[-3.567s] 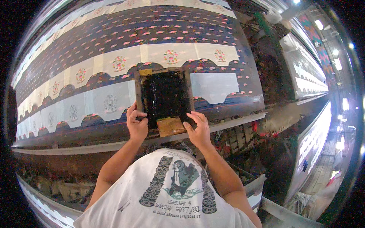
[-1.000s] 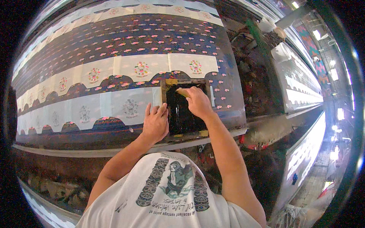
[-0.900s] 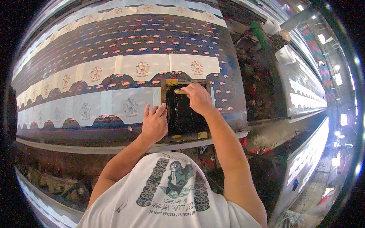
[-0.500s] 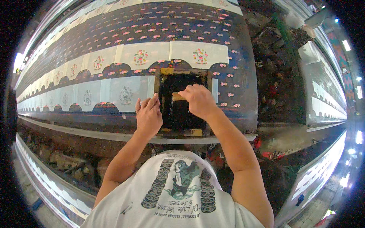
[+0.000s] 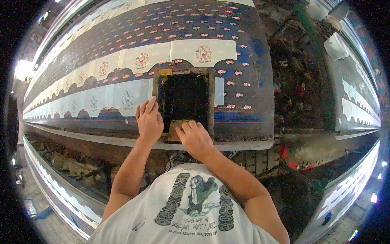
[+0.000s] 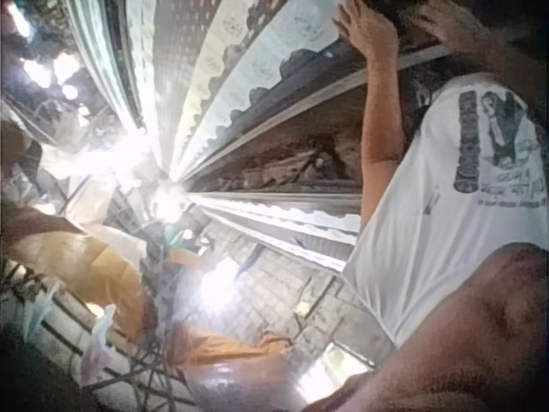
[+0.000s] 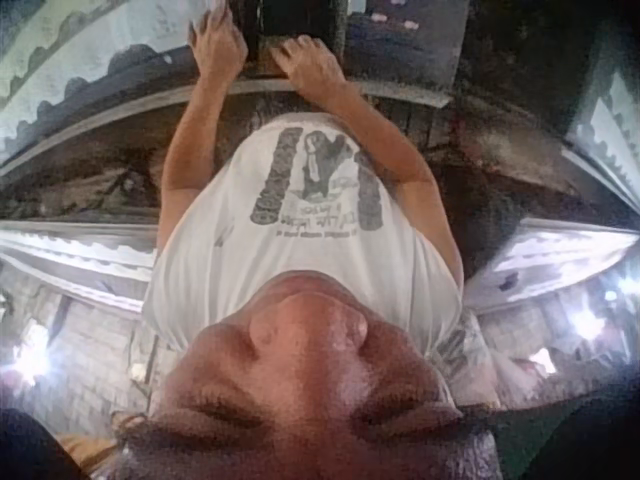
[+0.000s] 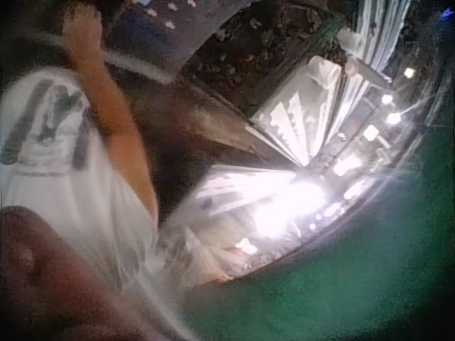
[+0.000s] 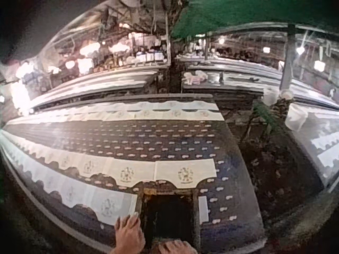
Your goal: The person uses a wooden block to apply dark ink onto a long roll of patterned fabric moving on a conveyor. The person repeatedly presses the block onto the fabric and moves it along the roll, maintaining a consistent rhythm throughout the clip.
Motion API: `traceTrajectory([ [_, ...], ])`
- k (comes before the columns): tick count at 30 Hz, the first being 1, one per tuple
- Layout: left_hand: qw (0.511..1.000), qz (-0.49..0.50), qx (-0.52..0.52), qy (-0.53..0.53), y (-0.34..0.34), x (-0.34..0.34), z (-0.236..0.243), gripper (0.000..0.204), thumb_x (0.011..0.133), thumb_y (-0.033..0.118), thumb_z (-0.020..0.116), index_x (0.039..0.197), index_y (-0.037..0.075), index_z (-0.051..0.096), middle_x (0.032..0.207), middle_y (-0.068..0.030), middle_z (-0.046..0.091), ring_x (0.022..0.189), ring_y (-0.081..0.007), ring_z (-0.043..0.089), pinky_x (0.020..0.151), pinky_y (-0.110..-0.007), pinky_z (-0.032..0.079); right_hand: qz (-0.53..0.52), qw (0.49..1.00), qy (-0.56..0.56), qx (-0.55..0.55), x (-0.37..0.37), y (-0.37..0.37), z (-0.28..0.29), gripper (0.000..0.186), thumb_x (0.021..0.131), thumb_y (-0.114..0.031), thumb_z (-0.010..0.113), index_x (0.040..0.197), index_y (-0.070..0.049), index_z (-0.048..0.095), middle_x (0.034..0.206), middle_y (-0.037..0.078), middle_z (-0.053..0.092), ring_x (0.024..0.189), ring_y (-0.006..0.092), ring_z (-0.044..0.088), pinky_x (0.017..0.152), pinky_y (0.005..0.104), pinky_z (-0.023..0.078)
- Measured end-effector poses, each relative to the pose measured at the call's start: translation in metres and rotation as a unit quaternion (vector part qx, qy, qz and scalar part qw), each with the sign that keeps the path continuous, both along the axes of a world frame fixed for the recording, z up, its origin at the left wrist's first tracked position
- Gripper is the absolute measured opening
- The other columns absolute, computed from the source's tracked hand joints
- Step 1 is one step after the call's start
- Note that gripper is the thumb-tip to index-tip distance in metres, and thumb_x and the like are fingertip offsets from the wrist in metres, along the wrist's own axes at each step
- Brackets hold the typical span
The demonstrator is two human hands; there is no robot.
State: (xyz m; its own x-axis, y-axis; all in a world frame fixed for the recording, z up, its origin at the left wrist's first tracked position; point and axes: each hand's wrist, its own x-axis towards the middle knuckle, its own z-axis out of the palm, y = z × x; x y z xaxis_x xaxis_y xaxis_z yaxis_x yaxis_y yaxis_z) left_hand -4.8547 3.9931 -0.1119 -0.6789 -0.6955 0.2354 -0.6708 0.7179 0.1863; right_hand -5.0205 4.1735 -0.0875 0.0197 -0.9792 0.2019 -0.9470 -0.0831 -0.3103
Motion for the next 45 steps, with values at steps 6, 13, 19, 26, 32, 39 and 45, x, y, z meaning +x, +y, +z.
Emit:
traceTrajectory([
  [6,0.999,-0.013,-0.018,0.05,-0.003,0.011,-0.017,0.044,0.097,0.01,0.07,0.139,-0.003,0.073,0.161,-0.0229,0.059,0.148,-0.0465,0.051,0.127,-0.066,0.035,-0.027,0.992,-0.121,-0.005,0.003,0.02,0.005,0.05,0.092,-0.029,0.088,0.136,-0.008,0.078,0.142,0.015,0.067,0.133,0.0376,0.063,0.113,0.0522,0.051],
  [13,0.976,-0.036,0.073,0.204,-0.012,0.025,-0.054,0.051,0.092,0.0,0.075,0.143,0.0,0.073,0.155,-0.0265,0.063,0.14,-0.0501,0.057,0.122,-0.062,0.042,-0.27,0.931,-0.222,-0.103,-0.009,0.045,-0.01,0.054,0.094,-0.015,0.087,0.145,-0.006,0.073,0.158,0.02,0.06,0.143,0.0461,0.058,0.123,0.0565,0.047],
  [19,0.945,-0.005,0.202,0.257,-0.012,0.026,-0.042,0.071,0.078,-0.007,0.074,0.148,0.008,0.075,0.152,-0.0254,0.068,0.145,-0.0459,0.059,0.125,-0.053,0.047,-0.337,0.867,-0.365,-0.014,-0.019,0.051,-0.033,0.059,0.097,-0.019,0.086,0.153,-0.007,0.07,0.153,0.017,0.07,0.142,0.0342,0.067,0.12,0.046,0.055],
  [26,0.888,-0.002,0.294,0.353,-0.018,0.015,-0.022,0.032,0.078,-0.012,0.071,0.106,0.0,0.075,0.163,-0.025,0.064,0.138,-0.0369,0.066,0.105,-0.043,0.058,-0.394,0.837,-0.381,-0.007,-0.01,0.04,-0.01,0.051,0.1,-0.033,0.086,0.146,-0.014,0.075,0.156,0.021,0.064,0.149,0.0394,0.058,0.128,0.0492,0.044],
  [32,0.838,-0.04,0.393,0.376,-0.032,-0.008,-0.016,0.032,0.081,-0.015,0.069,0.11,-0.001,0.068,0.171,-0.0244,0.059,0.133,-0.0275,0.07,0.091,-0.037,0.06,-0.397,0.854,-0.318,-0.108,0.004,0.068,0.012,0.048,0.102,-0.031,0.083,0.147,-0.016,0.076,0.168,0.023,0.053,0.16,0.0406,0.048,0.131,0.0516,0.04],
  [39,0.828,-0.105,0.411,0.367,0.022,-0.067,-0.017,0.036,0.081,-0.016,0.069,0.114,-0.001,0.067,0.165,-0.0219,0.063,0.134,-0.03,0.069,0.098,-0.037,0.059,-0.395,0.8,-0.401,-0.207,-0.008,0.152,0.023,0.046,0.103,-0.026,0.081,0.147,-0.014,0.076,0.174,0.021,0.048,0.167,0.0377,0.04,0.135,0.0519,0.032],
  [45,0.819,-0.133,0.493,0.26,0.117,-0.152,0.017,0.034,0.08,-0.016,0.07,0.11,-0.001,0.069,0.16,-0.0203,0.067,0.129,-0.0266,0.07,0.1,-0.036,0.058,-0.449,0.739,-0.406,-0.297,-0.028,0.256,0.017,0.042,0.104,-0.023,0.081,0.144,-0.011,0.078,0.176,0.018,0.047,0.165,0.0352,0.041,0.136,0.0513,0.029],
])
